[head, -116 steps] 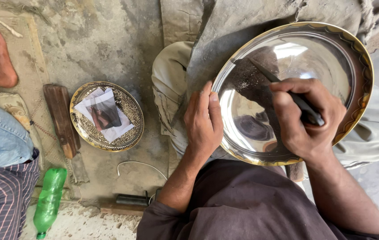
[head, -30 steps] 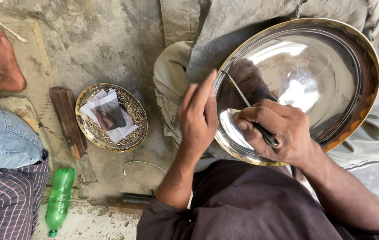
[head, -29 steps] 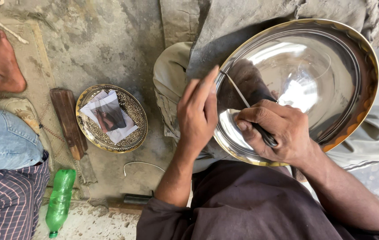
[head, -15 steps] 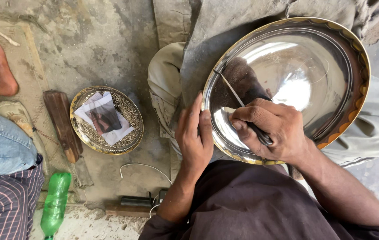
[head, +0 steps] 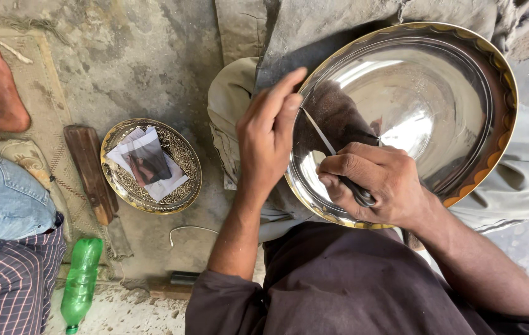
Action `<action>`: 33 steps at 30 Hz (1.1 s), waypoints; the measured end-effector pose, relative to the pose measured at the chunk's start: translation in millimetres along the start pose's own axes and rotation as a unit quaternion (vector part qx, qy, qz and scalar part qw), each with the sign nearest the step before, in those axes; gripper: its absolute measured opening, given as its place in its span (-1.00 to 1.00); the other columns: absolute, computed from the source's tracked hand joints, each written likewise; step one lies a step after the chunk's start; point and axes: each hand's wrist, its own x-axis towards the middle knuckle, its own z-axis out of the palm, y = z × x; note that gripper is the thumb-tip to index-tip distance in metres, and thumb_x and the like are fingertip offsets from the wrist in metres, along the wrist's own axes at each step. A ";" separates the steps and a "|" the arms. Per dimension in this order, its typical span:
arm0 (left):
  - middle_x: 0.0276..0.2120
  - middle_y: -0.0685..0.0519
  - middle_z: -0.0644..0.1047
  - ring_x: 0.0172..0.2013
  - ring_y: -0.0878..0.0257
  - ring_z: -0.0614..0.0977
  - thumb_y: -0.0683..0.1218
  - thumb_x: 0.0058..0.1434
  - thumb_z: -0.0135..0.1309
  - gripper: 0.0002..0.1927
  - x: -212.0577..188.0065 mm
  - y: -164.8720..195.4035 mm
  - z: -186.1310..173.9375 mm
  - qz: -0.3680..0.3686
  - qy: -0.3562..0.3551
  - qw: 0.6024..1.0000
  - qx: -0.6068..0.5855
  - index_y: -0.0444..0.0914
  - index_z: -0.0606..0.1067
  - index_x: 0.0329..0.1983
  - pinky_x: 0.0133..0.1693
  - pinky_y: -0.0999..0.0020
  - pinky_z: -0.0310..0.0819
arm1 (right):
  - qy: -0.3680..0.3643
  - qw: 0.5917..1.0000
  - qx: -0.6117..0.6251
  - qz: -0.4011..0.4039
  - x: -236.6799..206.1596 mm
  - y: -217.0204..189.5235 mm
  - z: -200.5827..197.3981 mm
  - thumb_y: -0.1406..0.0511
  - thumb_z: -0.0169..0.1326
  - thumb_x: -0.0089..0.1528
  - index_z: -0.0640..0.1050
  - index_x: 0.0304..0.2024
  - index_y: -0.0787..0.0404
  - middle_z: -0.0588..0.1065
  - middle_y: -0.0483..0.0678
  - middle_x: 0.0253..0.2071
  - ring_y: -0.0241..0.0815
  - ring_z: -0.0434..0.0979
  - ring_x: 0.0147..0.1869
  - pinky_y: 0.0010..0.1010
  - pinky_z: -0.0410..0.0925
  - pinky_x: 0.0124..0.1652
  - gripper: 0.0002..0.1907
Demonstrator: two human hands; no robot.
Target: The person sits on the floor holding a large brass-rimmed metal tray on their lap and engraves decorative patterns into its surface using a handheld scriber, repositioning and rotating the tray to reach different areas. They occasionally set the tray down and pick it back up to continue working on other sections.
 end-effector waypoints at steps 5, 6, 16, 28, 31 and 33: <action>-0.02 -0.07 0.59 -0.01 0.11 0.68 -0.18 0.54 -0.06 -0.70 -55.9 13.0 2.2 -0.045 0.071 0.994 0.064 -0.29 0.45 0.29 0.01 0.24 0.58 | 0.002 1.000 0.013 -0.001 -0.3 2.0 1.3 0.41 0.25 0.20 0.59 -0.21 0.21 0.55 -0.10 -0.36 -0.26 0.60 -0.37 -0.41 0.44 -0.43 -0.88; -0.02 -0.08 0.58 -0.02 0.10 0.68 -0.18 0.52 -0.05 -0.69 -62.3 13.1 4.9 -0.041 0.069 0.994 0.079 -0.30 0.44 0.29 0.00 0.23 0.56 | 0.003 1.000 0.017 -0.009 -0.2 2.4 1.8 0.41 0.26 0.21 0.59 -0.20 0.21 0.56 -0.10 -0.35 -0.27 0.61 -0.36 -0.42 0.44 -0.43 -0.87; -0.04 -0.01 0.60 -0.11 0.21 0.69 -0.23 0.57 -0.02 -0.73 -9.7 -0.8 0.1 0.033 0.008 0.999 0.035 -0.22 0.48 0.28 -0.08 0.36 0.59 | -0.048 0.996 0.053 -0.044 0.6 7.0 -1.7 0.42 0.22 0.15 0.58 -0.19 0.19 0.56 -0.10 -0.33 -0.21 0.61 -0.37 -0.40 0.48 -0.41 -0.83; 0.04 -0.08 0.62 0.03 0.14 0.70 -0.20 0.58 -0.09 -0.75 -45.6 10.5 2.2 -0.041 0.103 0.993 0.047 -0.35 0.48 0.23 0.05 0.30 0.61 | -0.046 0.996 0.064 -0.041 0.3 6.0 -2.8 0.41 0.22 0.18 0.57 -0.19 0.19 0.56 -0.10 -0.35 -0.21 0.62 -0.37 -0.40 0.48 -0.39 -0.85; 0.02 -0.14 0.58 0.03 0.07 0.68 -0.22 0.53 -0.09 -0.69 -74.6 18.3 10.7 -0.052 0.091 0.992 0.064 -0.42 0.43 0.27 0.02 0.25 0.59 | -0.049 0.996 0.064 -0.045 -0.3 6.3 -3.2 0.42 0.22 0.17 0.57 -0.20 0.19 0.55 -0.12 -0.36 -0.20 0.62 -0.38 -0.39 0.48 -0.40 -0.85; -0.03 -0.13 0.58 -0.04 0.10 0.68 -0.23 0.51 -0.08 -0.67 -78.6 14.8 15.7 -0.061 0.094 0.991 0.074 -0.42 0.43 0.29 -0.07 0.28 0.58 | -0.053 0.996 0.061 -0.044 -1.1 6.1 -2.7 0.40 0.25 0.18 0.57 -0.19 0.20 0.53 -0.10 -0.38 -0.19 0.60 -0.40 -0.38 0.45 -0.42 -0.84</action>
